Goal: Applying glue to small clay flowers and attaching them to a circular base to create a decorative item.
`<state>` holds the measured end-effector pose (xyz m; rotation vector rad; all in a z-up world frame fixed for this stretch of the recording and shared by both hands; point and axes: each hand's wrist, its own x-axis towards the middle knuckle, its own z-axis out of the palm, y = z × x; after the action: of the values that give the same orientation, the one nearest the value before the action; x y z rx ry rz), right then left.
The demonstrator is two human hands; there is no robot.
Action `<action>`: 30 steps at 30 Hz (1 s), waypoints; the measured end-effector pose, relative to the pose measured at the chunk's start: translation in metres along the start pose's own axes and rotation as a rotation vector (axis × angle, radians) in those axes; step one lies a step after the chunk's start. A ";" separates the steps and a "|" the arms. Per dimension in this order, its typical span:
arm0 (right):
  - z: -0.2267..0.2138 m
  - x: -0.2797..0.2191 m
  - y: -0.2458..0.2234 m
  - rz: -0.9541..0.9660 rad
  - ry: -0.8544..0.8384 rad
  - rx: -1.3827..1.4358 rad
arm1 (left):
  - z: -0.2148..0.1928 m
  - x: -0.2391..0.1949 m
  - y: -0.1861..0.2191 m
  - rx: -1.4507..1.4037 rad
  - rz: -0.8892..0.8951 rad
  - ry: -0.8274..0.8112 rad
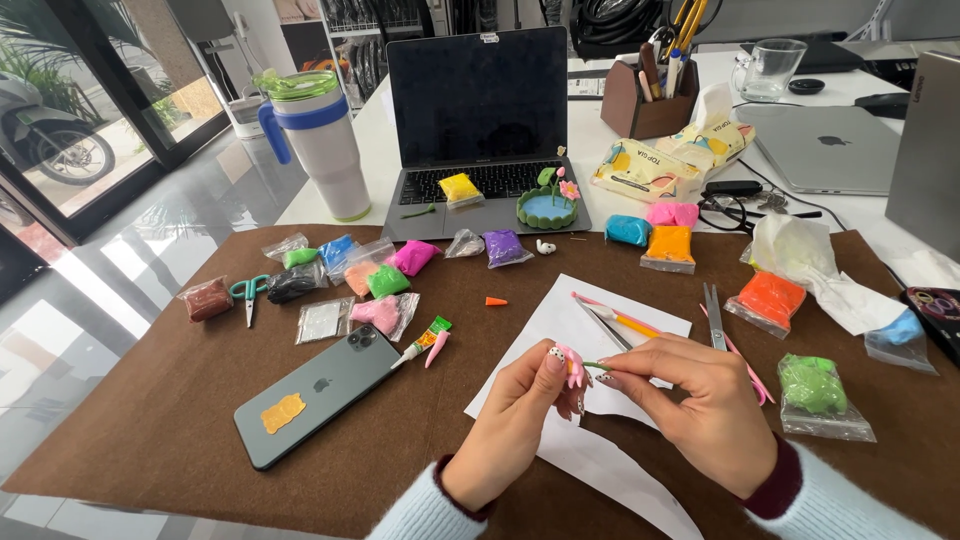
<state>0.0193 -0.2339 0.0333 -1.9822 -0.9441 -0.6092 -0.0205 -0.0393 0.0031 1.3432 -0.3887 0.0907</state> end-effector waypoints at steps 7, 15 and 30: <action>-0.001 0.000 0.001 -0.047 0.009 -0.017 | 0.001 -0.001 0.003 0.061 0.039 0.001; -0.003 0.001 -0.001 -0.058 0.025 -0.041 | 0.005 0.000 0.009 0.058 0.038 0.040; -0.008 0.011 0.010 0.839 -0.102 0.609 | 0.002 0.006 0.021 -0.215 -0.187 0.095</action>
<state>0.0336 -0.2397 0.0402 -1.6364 -0.2270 0.2365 -0.0217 -0.0376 0.0246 1.1521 -0.1859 -0.0422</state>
